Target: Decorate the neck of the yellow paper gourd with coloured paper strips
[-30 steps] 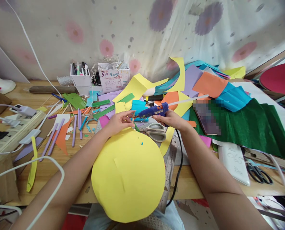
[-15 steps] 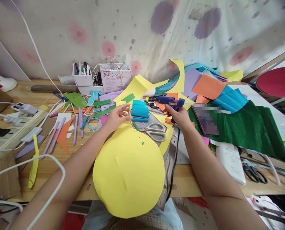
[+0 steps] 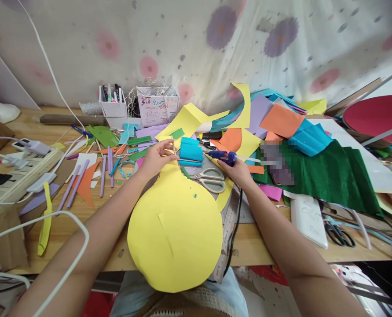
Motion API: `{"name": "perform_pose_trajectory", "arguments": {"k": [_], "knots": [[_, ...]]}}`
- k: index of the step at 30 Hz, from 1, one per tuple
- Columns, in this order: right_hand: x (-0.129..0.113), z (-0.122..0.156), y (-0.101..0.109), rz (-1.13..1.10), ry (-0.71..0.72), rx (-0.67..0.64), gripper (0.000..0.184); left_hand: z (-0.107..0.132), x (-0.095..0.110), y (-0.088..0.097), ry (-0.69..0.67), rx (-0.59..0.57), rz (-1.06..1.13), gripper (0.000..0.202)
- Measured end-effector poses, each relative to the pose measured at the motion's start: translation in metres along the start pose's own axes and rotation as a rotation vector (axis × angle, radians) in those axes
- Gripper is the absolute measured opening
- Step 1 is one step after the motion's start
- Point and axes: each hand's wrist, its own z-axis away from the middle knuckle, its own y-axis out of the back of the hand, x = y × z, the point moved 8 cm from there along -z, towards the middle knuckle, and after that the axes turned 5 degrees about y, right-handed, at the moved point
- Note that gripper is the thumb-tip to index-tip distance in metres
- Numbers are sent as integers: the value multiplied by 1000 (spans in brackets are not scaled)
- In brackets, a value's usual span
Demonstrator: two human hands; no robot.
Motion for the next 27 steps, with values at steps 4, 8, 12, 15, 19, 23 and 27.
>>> {"name": "perform_pose_trajectory", "arguments": {"k": [4,8,12,15,19,23,27], "knots": [[-12,15,26,337,129,83,44,-2,2,3,-13,2,-3,63],[-25,31,30,460,130,-41,33,-4,1,2,-36,-9,-3,65],[-63,31,-7,225,215,-329,27,-3,0,0,-30,-14,-26,65],[-92,18,-34,158,260,-348,23,-2,1,-1,-26,-17,-77,62],[-115,9,-69,276,275,-443,26,-1,1,-2,-18,-26,-97,62],[-123,11,-81,356,284,-510,23,-2,-3,-2,-30,-33,-134,61],[-123,7,-67,175,290,-395,18,-2,-6,-4,-26,-32,-118,62]]}}
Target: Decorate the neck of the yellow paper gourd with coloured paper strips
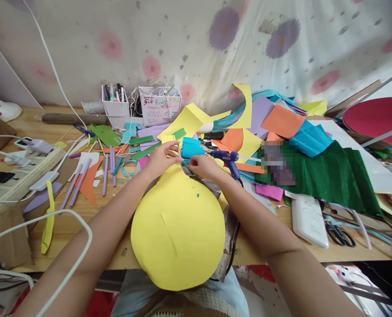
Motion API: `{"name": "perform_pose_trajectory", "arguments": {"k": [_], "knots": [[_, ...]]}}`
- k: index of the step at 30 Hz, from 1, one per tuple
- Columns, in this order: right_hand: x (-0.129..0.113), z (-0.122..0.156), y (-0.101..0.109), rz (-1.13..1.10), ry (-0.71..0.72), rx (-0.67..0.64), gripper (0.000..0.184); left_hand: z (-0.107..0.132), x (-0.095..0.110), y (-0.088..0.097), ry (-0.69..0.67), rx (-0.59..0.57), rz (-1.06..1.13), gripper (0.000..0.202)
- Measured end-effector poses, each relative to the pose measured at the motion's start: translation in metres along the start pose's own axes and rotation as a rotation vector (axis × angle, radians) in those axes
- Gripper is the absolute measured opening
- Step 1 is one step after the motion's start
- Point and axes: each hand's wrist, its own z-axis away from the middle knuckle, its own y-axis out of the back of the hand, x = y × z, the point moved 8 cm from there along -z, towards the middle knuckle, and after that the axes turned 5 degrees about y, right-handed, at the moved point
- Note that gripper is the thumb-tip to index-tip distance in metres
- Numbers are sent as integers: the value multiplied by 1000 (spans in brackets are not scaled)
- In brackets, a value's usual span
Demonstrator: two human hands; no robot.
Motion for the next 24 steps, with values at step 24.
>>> {"name": "perform_pose_trajectory", "arguments": {"k": [24], "knots": [[-8,5,-9,-1138,87,-105,41,12,8,-16,242,-187,549,50]]}}
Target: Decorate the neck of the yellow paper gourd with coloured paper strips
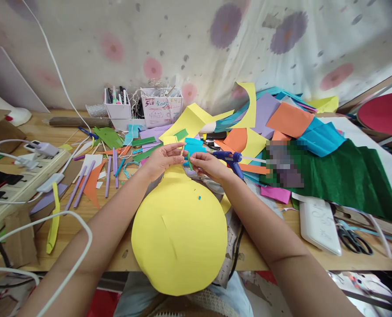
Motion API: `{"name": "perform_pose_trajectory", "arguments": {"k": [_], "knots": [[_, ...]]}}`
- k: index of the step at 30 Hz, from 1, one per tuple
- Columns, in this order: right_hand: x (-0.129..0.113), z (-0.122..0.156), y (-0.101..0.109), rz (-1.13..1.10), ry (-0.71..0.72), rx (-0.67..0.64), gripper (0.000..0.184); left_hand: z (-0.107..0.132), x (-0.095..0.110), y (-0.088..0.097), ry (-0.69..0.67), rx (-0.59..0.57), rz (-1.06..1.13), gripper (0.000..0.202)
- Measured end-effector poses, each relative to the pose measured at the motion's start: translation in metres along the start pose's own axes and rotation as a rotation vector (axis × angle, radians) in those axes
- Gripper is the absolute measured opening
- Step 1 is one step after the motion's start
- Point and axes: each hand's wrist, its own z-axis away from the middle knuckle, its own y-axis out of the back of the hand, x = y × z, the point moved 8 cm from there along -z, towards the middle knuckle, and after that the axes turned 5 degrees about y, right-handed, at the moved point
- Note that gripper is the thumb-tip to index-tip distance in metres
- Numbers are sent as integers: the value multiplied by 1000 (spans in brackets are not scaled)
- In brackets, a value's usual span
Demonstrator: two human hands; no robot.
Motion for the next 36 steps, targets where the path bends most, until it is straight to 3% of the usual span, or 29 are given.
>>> {"name": "perform_pose_trajectory", "arguments": {"k": [14,22,27,36], "knots": [[-9,2,-1,170,60,49,41,-1,2,-1,-53,12,-267,60],[-6,-1,7,89,55,71,32,0,6,4,-81,53,-241,62],[1,-4,18,59,46,145,31,-1,1,5,-7,41,-250,63],[1,-2,16,9,42,179,27,1,2,-2,-13,37,-312,64]]}}
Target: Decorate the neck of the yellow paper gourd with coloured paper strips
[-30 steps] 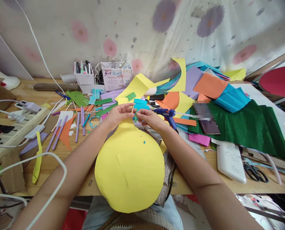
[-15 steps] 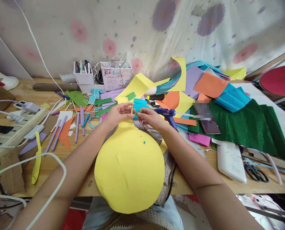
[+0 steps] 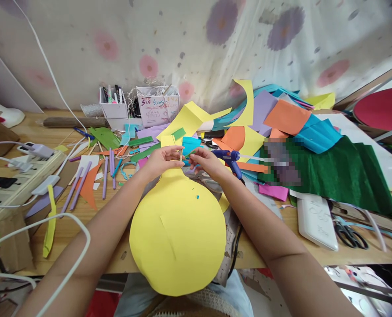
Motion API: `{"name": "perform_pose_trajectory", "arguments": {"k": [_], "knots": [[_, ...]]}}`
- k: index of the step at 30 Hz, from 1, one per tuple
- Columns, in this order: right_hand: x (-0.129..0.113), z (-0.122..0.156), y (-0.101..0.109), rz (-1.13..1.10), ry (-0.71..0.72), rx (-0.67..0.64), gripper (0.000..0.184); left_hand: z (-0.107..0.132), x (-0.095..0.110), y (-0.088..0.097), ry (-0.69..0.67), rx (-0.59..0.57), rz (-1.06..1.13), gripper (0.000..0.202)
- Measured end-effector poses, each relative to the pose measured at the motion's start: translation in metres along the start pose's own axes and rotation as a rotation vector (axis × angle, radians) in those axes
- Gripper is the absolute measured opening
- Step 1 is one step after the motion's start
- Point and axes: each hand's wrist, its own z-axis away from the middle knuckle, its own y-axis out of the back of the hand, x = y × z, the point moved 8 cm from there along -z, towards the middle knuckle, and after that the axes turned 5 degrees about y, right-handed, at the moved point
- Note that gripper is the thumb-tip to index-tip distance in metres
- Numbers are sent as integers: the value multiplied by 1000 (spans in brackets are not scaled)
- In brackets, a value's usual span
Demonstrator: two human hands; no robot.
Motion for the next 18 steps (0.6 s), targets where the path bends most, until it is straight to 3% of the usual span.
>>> {"name": "perform_pose_trajectory", "arguments": {"k": [12,18], "knots": [[2,-1,4,-42,-5,53,8,0,-2,-4,12,-49,-15,61],[5,-2,4,-37,-8,68,25,0,-6,-6,49,-91,-16,62]]}}
